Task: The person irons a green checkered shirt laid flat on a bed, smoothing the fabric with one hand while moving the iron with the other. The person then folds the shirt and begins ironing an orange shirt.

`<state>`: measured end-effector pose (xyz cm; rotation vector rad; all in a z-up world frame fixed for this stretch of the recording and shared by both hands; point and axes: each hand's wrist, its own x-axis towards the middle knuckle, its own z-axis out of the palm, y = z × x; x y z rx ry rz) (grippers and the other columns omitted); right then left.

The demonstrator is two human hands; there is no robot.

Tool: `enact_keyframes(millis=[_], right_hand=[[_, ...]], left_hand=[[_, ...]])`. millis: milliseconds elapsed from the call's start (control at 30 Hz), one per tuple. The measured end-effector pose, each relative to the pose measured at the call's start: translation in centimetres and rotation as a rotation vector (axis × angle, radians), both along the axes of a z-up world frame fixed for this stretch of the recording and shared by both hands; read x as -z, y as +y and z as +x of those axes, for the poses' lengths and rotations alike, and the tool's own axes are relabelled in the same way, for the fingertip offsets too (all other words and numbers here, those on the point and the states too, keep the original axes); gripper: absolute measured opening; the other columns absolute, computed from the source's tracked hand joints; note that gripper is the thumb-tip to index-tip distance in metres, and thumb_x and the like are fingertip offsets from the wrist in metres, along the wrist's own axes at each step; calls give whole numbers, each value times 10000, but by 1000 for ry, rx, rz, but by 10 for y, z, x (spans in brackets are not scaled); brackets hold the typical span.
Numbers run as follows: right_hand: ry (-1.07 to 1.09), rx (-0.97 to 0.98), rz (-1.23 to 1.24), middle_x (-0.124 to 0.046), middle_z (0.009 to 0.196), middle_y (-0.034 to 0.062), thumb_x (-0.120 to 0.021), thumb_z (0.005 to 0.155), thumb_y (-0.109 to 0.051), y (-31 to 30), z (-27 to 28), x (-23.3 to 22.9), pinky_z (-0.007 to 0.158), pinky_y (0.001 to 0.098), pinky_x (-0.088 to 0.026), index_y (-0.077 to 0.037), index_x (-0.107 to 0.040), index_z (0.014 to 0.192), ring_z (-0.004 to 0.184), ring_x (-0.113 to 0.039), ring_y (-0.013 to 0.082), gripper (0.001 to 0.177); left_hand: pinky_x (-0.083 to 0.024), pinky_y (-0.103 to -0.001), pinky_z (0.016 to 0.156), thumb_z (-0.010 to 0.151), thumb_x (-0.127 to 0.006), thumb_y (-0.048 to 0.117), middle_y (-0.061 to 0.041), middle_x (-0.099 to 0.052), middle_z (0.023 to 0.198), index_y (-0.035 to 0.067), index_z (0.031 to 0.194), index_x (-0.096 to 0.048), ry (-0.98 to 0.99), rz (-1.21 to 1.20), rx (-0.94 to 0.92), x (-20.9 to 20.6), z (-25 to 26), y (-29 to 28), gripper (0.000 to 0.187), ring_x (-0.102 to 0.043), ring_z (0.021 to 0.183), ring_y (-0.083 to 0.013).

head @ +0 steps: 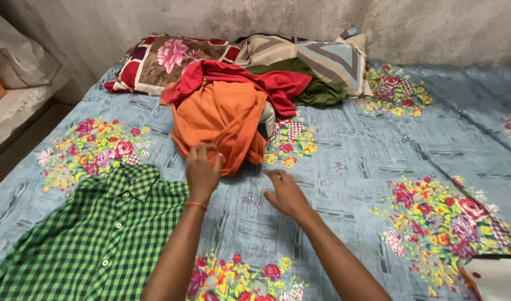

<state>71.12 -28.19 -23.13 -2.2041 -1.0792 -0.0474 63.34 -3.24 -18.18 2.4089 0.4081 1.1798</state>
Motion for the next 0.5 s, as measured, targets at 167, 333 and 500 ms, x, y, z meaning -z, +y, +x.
enact_keyframes(millis=[167, 333, 500], right_hand=[[-39, 57, 102, -559, 1360, 239, -719, 879, -222, 27, 33, 31, 1069, 473, -459, -57, -580, 1348, 1260, -549, 403, 516], [-180, 135, 254, -660, 1247, 205, -693, 884, -170, 59, 138, 30, 1048, 472, -477, -37, -637, 1250, 1207, -610, 394, 394], [-106, 213, 262, -696, 1170, 203, -616, 953, -187, 101, 228, -6, 1003, 445, -519, -64, -679, 1237, 1143, -674, 383, 316]], left_hand=[[-498, -469, 927, 875, -767, 236, -167, -652, 1104, 53, 1121, -668, 31, 42, -40, -18, 32, 19, 322, -613, 1071, -367], [-504, -449, 954, 877, -757, 220, -124, -657, 1132, 87, 1152, -667, 34, 116, 137, -28, 68, -16, 319, -609, 1099, -332], [-431, -551, 928, 734, -784, 323, -169, -577, 1326, 128, 1290, -616, 45, 318, 32, -21, 119, -34, 613, -531, 1252, -374]])
